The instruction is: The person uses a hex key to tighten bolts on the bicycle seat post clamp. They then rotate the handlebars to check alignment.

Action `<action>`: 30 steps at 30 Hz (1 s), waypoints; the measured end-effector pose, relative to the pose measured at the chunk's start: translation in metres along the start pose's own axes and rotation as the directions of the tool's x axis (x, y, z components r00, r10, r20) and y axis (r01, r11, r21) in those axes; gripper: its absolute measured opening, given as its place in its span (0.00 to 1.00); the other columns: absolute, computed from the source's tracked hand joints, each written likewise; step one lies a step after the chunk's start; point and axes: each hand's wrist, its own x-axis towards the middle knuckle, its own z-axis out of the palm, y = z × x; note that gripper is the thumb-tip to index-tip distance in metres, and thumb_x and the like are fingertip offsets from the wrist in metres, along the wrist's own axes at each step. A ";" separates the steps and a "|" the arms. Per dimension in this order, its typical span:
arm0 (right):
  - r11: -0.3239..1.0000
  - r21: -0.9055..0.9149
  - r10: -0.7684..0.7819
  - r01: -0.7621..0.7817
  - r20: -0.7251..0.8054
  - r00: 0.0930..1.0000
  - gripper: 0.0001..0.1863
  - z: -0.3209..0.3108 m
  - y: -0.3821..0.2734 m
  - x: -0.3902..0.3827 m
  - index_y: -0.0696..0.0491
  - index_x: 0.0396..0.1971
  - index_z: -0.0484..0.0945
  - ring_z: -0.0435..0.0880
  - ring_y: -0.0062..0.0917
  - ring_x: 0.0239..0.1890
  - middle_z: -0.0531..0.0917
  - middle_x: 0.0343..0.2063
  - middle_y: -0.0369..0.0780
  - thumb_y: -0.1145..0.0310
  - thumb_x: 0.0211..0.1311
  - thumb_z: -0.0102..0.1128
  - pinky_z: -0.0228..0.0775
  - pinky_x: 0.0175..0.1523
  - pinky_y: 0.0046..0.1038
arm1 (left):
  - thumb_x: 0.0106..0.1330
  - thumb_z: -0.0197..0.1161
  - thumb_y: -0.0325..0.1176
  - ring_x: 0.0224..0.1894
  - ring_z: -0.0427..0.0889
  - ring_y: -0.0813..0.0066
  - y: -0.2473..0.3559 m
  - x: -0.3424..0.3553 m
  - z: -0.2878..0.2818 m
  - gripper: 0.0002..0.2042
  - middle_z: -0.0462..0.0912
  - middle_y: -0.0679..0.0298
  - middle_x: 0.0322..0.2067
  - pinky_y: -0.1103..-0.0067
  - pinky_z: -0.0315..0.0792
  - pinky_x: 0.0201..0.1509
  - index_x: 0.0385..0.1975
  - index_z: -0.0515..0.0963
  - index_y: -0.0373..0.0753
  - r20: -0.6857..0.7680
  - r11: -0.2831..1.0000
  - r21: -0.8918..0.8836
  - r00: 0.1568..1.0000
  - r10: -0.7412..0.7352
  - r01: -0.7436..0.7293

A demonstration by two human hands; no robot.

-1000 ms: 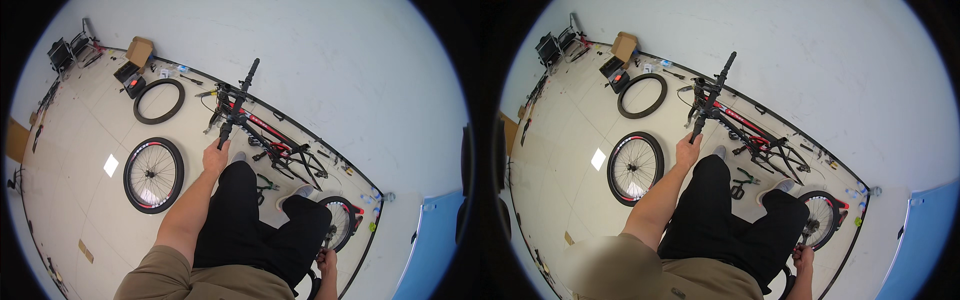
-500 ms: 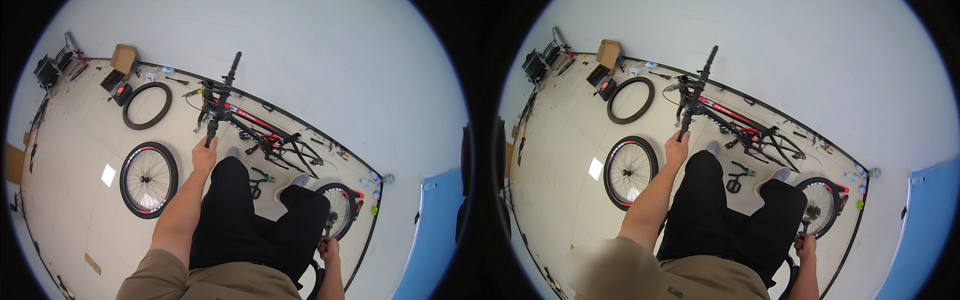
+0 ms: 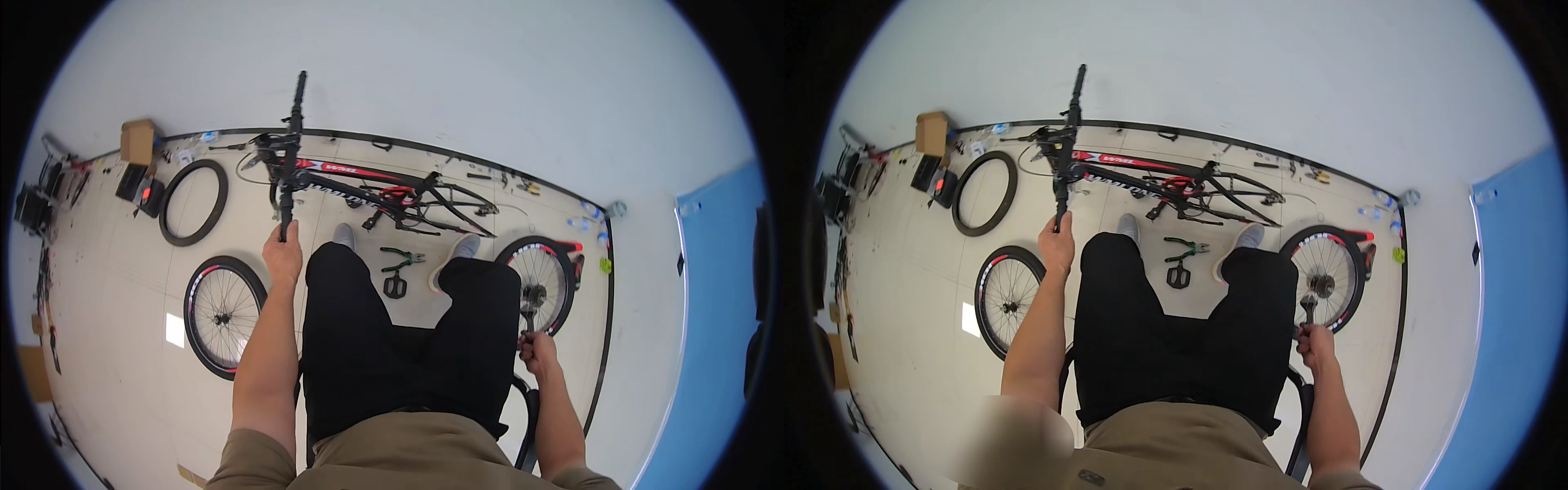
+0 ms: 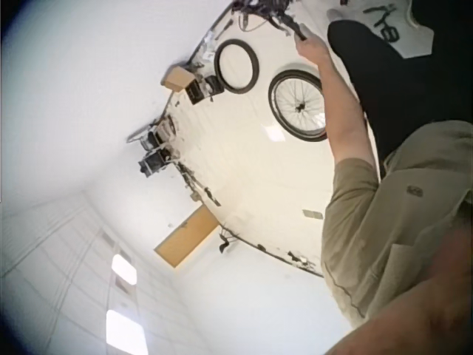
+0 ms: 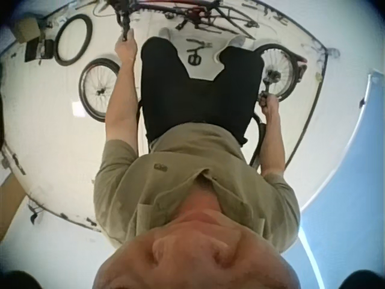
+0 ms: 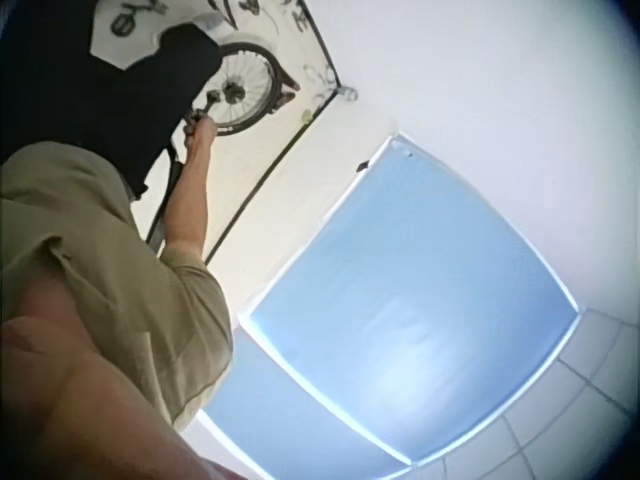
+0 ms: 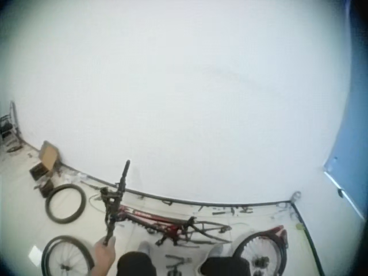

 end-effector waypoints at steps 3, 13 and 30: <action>0.996 0.073 -0.052 0.053 -0.021 0.998 0.07 0.011 -0.005 -0.009 0.56 0.28 0.72 0.55 0.12 0.11 0.67 0.16 0.31 0.74 0.67 0.49 0.45 0.15 0.18 | 0.66 0.65 0.47 0.26 0.80 0.68 -0.012 0.006 -0.012 0.21 0.79 0.57 0.21 0.68 0.72 0.33 0.39 0.83 0.29 0.042 0.997 0.072 0.999 -0.028 0.025; 0.988 0.101 -0.115 0.118 -0.029 0.993 0.04 0.029 -0.024 -0.034 0.57 0.37 0.73 0.56 0.11 0.12 0.74 0.22 0.35 0.73 0.67 0.50 0.45 0.15 0.18 | 0.67 0.66 0.51 0.14 0.70 0.77 0.012 0.002 -0.035 0.22 0.77 0.63 0.22 0.79 0.60 0.14 0.40 0.75 0.35 0.296 0.838 -0.123 0.826 -0.480 0.531; 0.978 0.134 -0.169 0.161 0.044 0.985 0.05 0.023 -0.011 -0.034 0.56 0.37 0.75 0.58 0.11 0.12 0.74 0.22 0.35 0.72 0.63 0.54 0.48 0.14 0.18 | 0.72 0.64 0.35 0.21 0.73 0.76 -0.007 -0.003 -0.032 0.15 0.82 0.60 0.31 0.82 0.65 0.18 0.55 0.75 0.40 0.290 0.695 -0.520 0.868 -0.403 0.496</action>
